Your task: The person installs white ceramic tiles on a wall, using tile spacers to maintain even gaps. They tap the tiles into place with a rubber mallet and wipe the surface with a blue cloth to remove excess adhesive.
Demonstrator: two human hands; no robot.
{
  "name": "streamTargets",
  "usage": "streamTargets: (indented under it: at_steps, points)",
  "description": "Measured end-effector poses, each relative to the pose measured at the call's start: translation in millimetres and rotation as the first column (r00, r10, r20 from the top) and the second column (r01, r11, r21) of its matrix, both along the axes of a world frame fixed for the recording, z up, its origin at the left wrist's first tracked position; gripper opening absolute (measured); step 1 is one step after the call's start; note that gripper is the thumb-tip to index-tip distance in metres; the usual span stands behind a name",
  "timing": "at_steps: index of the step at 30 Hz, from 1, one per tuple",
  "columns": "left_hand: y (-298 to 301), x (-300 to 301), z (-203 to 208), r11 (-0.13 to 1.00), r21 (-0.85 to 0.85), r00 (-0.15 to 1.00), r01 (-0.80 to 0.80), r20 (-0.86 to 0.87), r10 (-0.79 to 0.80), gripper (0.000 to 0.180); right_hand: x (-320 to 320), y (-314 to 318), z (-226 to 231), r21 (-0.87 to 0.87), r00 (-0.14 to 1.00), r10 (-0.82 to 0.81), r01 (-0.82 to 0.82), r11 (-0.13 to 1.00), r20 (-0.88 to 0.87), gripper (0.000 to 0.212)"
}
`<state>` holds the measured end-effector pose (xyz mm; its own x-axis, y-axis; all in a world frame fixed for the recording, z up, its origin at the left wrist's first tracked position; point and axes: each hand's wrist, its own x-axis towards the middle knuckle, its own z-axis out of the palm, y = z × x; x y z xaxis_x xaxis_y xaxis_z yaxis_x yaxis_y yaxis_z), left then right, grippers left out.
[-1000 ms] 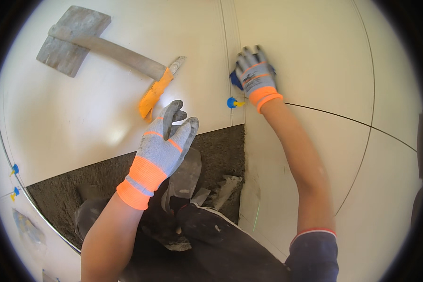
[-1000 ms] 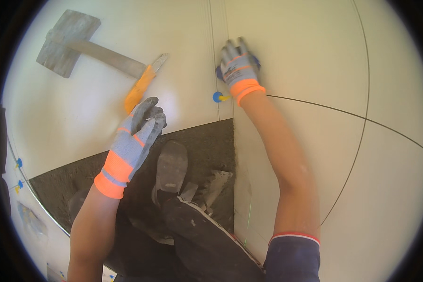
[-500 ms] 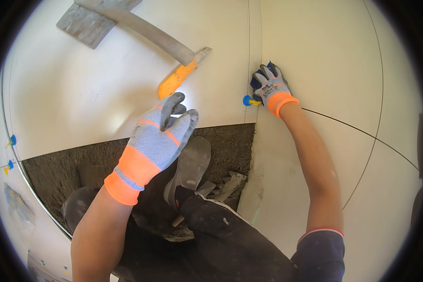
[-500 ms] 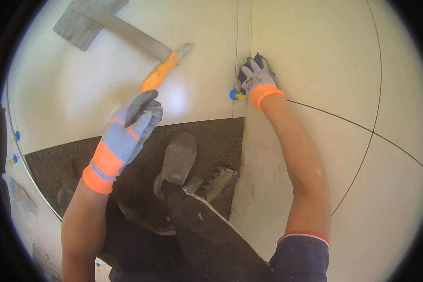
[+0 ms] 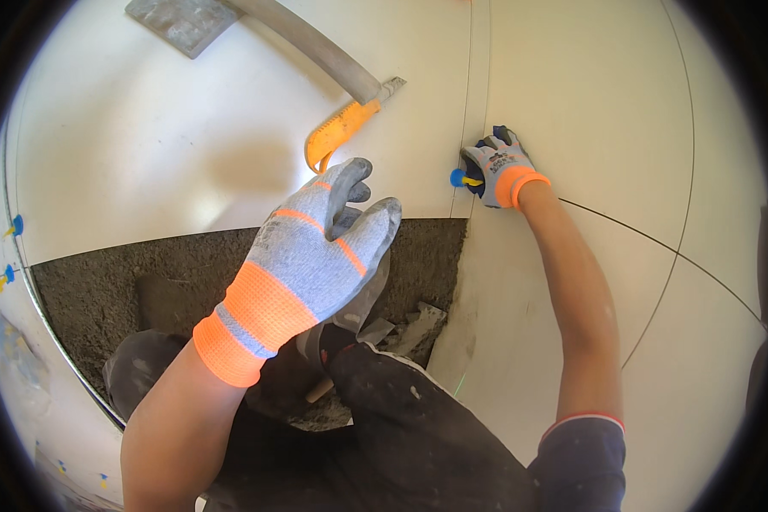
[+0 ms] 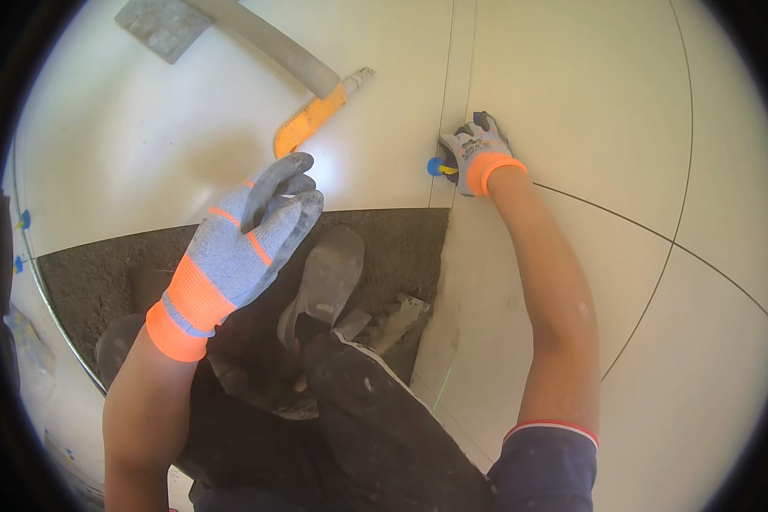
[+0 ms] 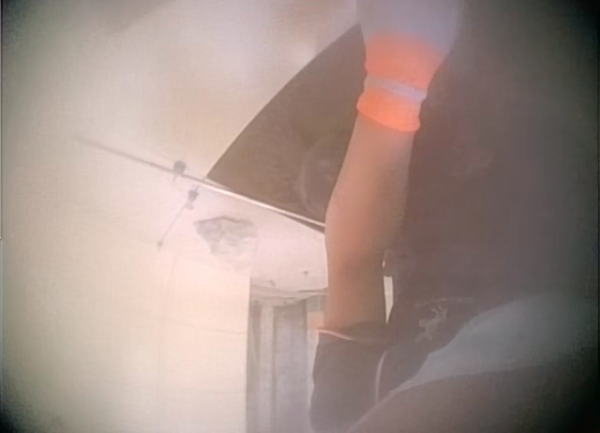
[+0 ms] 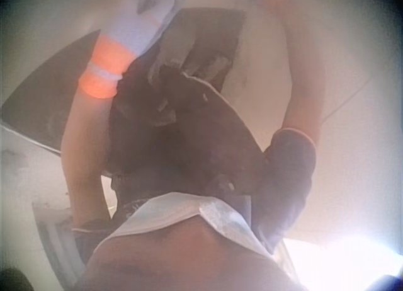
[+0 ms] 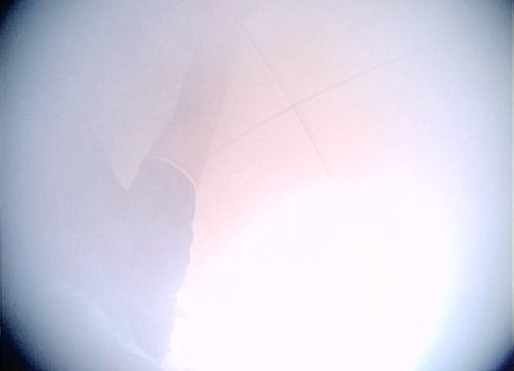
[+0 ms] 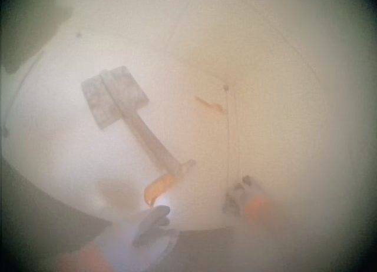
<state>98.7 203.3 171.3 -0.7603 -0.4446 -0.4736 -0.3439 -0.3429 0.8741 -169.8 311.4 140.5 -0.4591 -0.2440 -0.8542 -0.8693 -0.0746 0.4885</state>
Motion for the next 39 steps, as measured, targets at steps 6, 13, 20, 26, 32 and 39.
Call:
streamTargets:
  at_steps: [6,13,20,26,32,39]
  points:
    - [-1,1,-2,0.999,-0.034,1.0,0.01,-0.014,-0.011,0.05,9,-1,0,0.022,0.994,-0.109,0.109,0.994,-0.011,0.083]
    - [-1,0,-8,0.999,-0.043,1.0,0.002,-0.025,-0.003,0.05,13,2,4,-0.019,0.996,-0.088,0.088,0.996,-0.028,0.089]
    - [1,-1,-2,1.0,0.028,0.998,-0.012,-0.066,0.014,0.05,10,-4,-5,0.073,0.999,-0.026,0.028,0.997,-0.029,0.081]
    - [4,6,0,0.999,0.044,0.999,0.013,-0.043,-0.011,0.049,10,-9,-1,0.136,0.985,-0.164,0.17,0.976,-0.059,0.056]
    - [16,-1,0,0.997,-0.046,0.993,0.057,-0.1,-0.061,0.032,26,12,42,-0.177,0.97,-0.036,-0.007,0.984,-0.242,0.03]
    - [20,-12,-7,0.946,0.287,0.988,0.149,-0.08,-0.131,0.035,57,71,56,-0.362,0.904,0.212,-0.351,0.864,-0.37,0.031]
